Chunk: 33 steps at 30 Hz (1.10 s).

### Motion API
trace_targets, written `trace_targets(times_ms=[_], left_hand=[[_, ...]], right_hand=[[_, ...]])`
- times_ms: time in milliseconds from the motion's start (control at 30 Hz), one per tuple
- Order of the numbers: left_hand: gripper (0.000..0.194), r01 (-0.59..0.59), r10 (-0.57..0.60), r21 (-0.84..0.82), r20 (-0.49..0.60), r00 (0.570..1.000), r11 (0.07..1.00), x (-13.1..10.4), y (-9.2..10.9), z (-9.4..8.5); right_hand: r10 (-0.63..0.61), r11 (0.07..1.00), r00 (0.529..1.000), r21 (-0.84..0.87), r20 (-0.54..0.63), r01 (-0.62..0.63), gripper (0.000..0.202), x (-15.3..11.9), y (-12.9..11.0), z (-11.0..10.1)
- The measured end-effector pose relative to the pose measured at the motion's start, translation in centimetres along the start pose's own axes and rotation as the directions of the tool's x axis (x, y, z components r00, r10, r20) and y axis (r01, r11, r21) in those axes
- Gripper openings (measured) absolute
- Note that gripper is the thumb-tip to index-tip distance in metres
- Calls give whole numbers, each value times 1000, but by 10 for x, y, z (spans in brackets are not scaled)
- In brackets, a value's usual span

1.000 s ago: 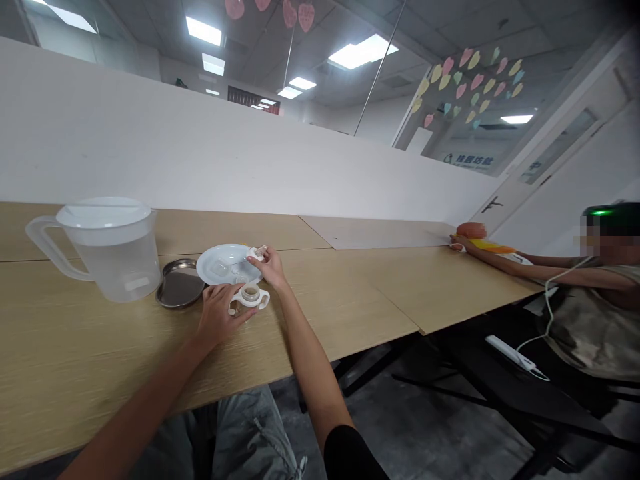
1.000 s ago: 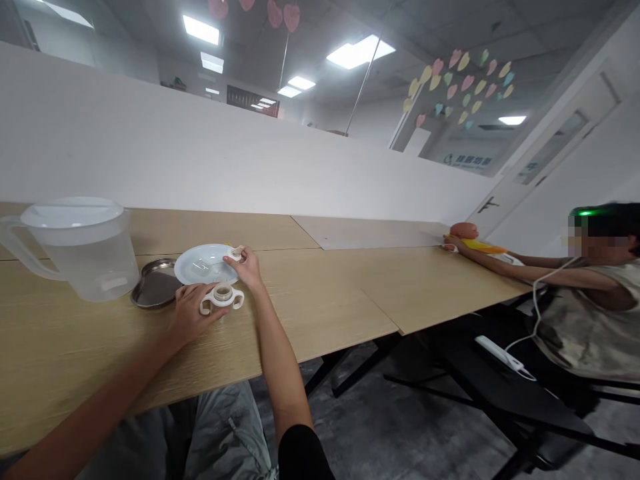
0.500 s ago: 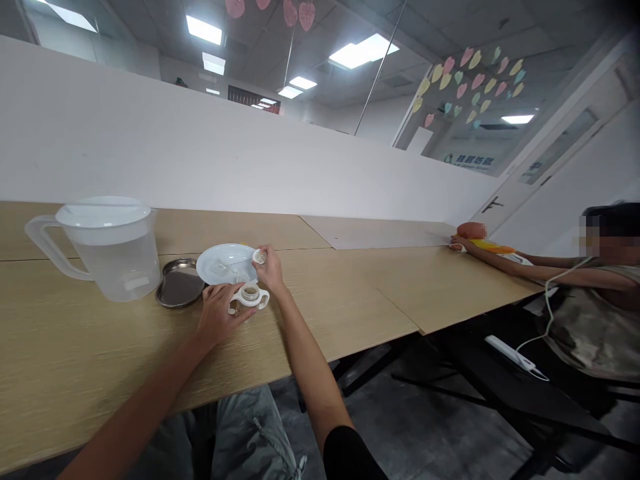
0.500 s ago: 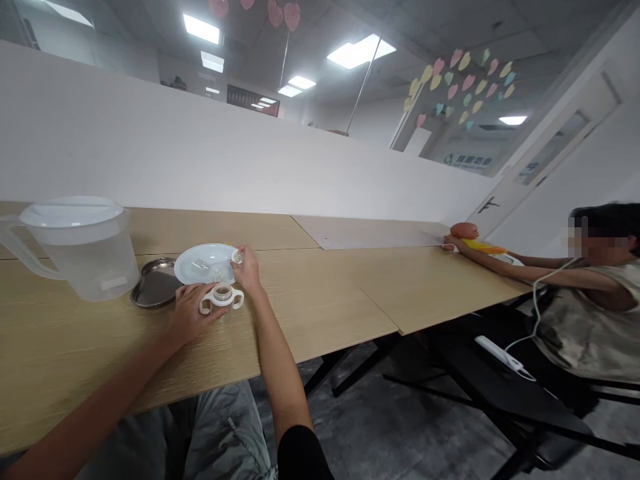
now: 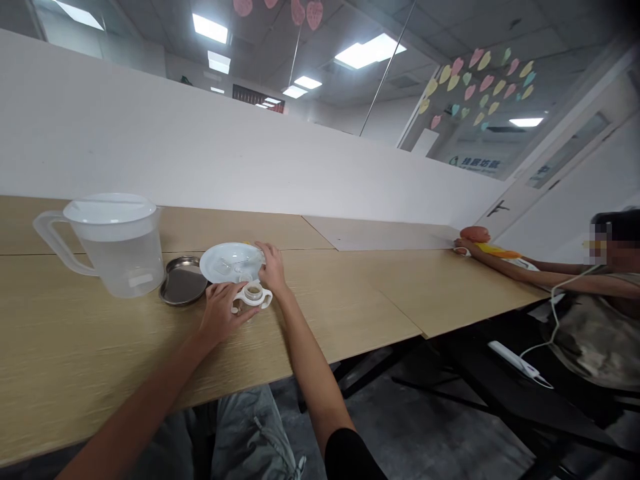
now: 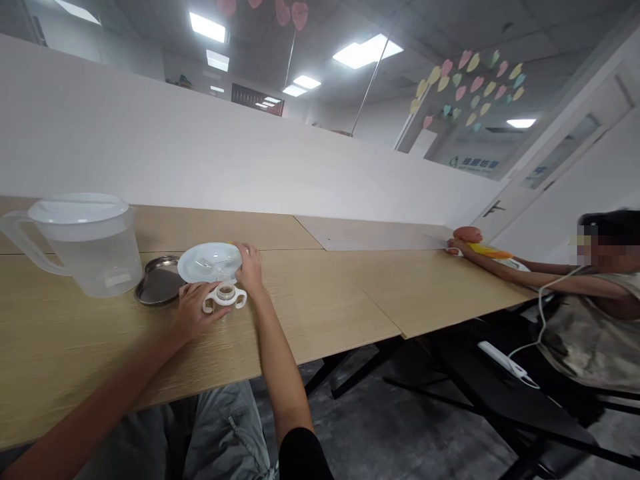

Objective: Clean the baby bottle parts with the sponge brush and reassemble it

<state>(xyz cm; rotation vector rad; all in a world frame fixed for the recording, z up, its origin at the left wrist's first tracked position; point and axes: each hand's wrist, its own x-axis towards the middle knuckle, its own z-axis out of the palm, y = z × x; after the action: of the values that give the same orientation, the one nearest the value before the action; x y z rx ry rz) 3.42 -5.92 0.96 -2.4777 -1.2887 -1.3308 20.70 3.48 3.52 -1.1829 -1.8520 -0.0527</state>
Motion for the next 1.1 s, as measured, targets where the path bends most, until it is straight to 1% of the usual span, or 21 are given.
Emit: trace_targets(times_ms=[100,167,233,300,367,500,567,667,767,833,967,1100], left_hand=[[50,3,-3,-8,1,1000,1000,0,0,0],[50,11,-11,-3,15,1000,1000,0,0,0],[50,19,-19,0,33,999,1000,0,0,0],[50,26,-26,-1,43,999,1000,0,0,1],[50,27,-27,-2,45,999,1000,0,-1,1],[50,12,-12,-6,35,999,1000,0,-1,2],[50,4,-3,-5,26,1000,1000,0,-1,2],[49,3,-3,2,30,1000,1000,0,0,1],[50,8,-8,3,27,1000,1000,0,0,1],[50,6,-6,2,25,1000,1000,1,0,1],[50,17,-18,21,17,1000,1000,2,0,0],[55,9,-11,53,24,1000,999,2,-1,-1]], right_hand=[[11,999,999,40,-37,-10,65,0,0,1],[60,996,997,73,-53,-56,54,1,-1,2],[126,988,991,98,-45,-121,44,1,-2,3],[173,980,985,101,-5,-171,44,1,-5,4],[197,978,979,57,46,-200,41,1,-8,3],[245,968,961,-89,130,-235,22,0,-13,0],[256,964,951,-122,177,-237,22,0,-14,0],[254,964,935,-147,248,-222,30,0,-15,1],[250,965,924,-152,289,-213,35,0,-14,1],[242,967,922,-147,301,-206,32,0,-14,1],[234,968,921,-161,313,-191,19,-1,-13,2],[240,962,917,-202,317,-182,16,-1,-14,2]])
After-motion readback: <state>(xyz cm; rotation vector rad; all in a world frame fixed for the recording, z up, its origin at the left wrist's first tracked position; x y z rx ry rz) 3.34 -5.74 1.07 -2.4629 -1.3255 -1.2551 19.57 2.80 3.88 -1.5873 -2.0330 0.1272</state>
